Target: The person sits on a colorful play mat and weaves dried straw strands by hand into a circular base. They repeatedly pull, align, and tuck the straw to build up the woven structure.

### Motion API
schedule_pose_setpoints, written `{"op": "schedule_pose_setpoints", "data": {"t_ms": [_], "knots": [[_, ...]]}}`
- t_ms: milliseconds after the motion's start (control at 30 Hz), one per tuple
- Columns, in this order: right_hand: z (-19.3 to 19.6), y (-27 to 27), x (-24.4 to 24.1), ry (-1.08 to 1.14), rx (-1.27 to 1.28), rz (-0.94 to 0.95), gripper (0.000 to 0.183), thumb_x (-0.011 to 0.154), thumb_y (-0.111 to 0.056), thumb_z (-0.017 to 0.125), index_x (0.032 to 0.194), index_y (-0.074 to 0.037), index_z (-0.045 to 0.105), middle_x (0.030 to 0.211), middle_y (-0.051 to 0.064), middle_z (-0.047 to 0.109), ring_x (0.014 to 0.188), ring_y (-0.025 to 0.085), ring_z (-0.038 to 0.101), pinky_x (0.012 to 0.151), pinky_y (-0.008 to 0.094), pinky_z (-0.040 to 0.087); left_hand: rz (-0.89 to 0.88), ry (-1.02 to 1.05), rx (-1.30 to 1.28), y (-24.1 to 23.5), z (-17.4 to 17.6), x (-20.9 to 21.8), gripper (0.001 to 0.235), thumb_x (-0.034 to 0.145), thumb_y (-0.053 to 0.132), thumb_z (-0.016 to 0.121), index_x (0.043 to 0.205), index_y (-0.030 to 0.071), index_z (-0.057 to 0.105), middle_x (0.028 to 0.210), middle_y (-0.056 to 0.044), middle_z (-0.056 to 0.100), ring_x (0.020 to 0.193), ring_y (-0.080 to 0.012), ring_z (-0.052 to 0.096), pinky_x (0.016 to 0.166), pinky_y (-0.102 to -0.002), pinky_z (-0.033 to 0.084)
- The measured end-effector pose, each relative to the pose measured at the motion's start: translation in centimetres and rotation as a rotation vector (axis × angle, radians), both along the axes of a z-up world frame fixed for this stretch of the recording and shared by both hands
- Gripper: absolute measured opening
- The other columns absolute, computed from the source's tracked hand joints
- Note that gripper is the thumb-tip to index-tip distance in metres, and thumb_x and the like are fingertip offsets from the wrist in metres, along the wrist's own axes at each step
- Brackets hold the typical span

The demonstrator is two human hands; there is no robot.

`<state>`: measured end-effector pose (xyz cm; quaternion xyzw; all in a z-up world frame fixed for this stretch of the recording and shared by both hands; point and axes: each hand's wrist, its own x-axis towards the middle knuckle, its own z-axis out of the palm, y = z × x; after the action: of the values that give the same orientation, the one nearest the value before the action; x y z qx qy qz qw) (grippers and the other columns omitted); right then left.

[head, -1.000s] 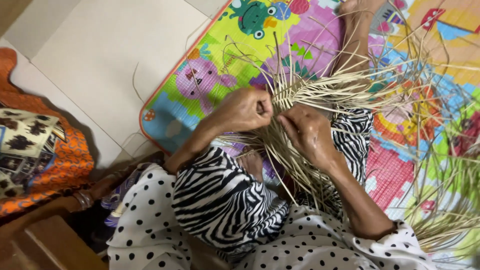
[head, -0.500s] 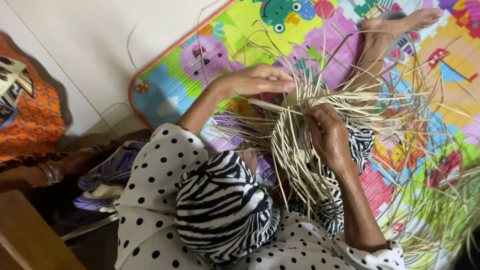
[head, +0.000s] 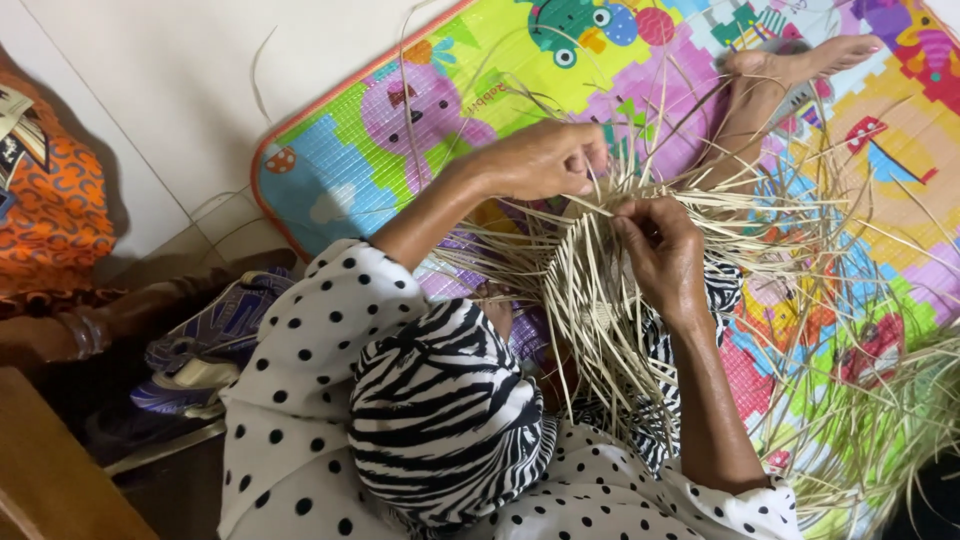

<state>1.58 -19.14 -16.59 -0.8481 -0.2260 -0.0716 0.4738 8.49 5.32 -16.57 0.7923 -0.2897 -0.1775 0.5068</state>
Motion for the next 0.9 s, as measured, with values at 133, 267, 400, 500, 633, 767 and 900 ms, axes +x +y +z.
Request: {"op": "schedule_pose_setpoints", "data": {"t_ms": [133,267,400,500,633,767,900], "knots": [[-0.3,-0.5,-0.8,0.074,0.031,-0.016,0.005,0.097,0.003,0.075,0.103,0.002,0.073,0.086,0.016,0.062,0.077,0.024,0.064,0.064,0.034,0.053,-0.071,-0.009,0.146,0.4,0.7,-1.1,0.025,0.096,0.021,0.071,0.119,0.010,0.071,0.101,-0.014,0.070,0.098,-0.0316,0.064,0.091,-0.049,0.047],[-0.8,-0.4,-0.8,0.037,-0.014,-0.039,0.005,0.095,0.004,0.077,0.098,0.000,0.074,0.087,0.016,0.064,0.076,0.027,0.067,0.061,0.035,0.054,-0.084,-0.144,0.295,-1.0,-2.6,-0.3,0.032,0.097,0.028,0.069,0.129,0.026,0.072,0.103,-0.002,0.062,0.105,-0.0273,0.043,0.097,-0.052,0.036],[-0.1,-0.1,-0.6,0.037,-0.005,-0.052,0.004,0.096,0.003,0.076,0.098,0.000,0.074,0.087,0.015,0.063,0.076,0.025,0.065,0.061,0.034,0.053,-0.102,-0.122,0.346,-1.2,-2.9,-0.3,0.031,0.092,0.035,0.072,0.121,0.026,0.074,0.111,-0.008,0.069,0.117,-0.0368,0.048,0.107,-0.064,0.031],[-0.1,0.2,-0.4,0.022,-0.016,-0.041,0.003,0.097,0.003,0.075,0.099,0.001,0.074,0.086,0.017,0.062,0.077,0.027,0.065,0.062,0.036,0.053,-0.020,-0.196,0.455,-1.1,-1.9,-0.5,0.016,0.085,0.043,0.074,0.096,0.034,0.079,0.100,0.001,0.073,0.111,-0.0296,0.054,0.104,-0.056,0.036],[-1.0,1.0,0.2,-0.006,-0.032,-0.007,0.006,0.094,-0.001,0.079,0.099,-0.002,0.076,0.086,0.016,0.063,0.077,0.029,0.067,0.060,0.037,0.053,0.026,-0.245,0.530,-0.5,-1.8,-0.7,0.011,0.089,0.036,0.076,0.096,0.027,0.079,0.090,-0.003,0.076,0.095,-0.0259,0.062,0.096,-0.045,0.037],[-1.4,1.5,0.8,-0.008,-0.008,0.016,0.010,0.092,-0.004,0.083,0.099,-0.002,0.076,0.085,0.017,0.065,0.077,0.031,0.067,0.062,0.038,0.053,0.017,-0.063,0.482,1.4,-0.4,-1.3,0.017,0.098,0.030,0.068,0.101,0.018,0.080,0.078,-0.006,0.075,0.063,-0.0220,0.071,0.082,-0.040,0.052],[-1.6,1.4,1.3,-0.004,0.010,0.042,0.012,0.089,-0.004,0.085,0.097,-0.002,0.076,0.081,0.017,0.062,0.075,0.033,0.066,0.064,0.039,0.051,-0.007,0.279,0.421,5.0,1.5,-2.9,0.026,0.096,0.021,0.058,0.111,0.016,0.079,0.082,-0.012,0.075,0.053,-0.0204,0.072,0.065,-0.038,0.061]]}}
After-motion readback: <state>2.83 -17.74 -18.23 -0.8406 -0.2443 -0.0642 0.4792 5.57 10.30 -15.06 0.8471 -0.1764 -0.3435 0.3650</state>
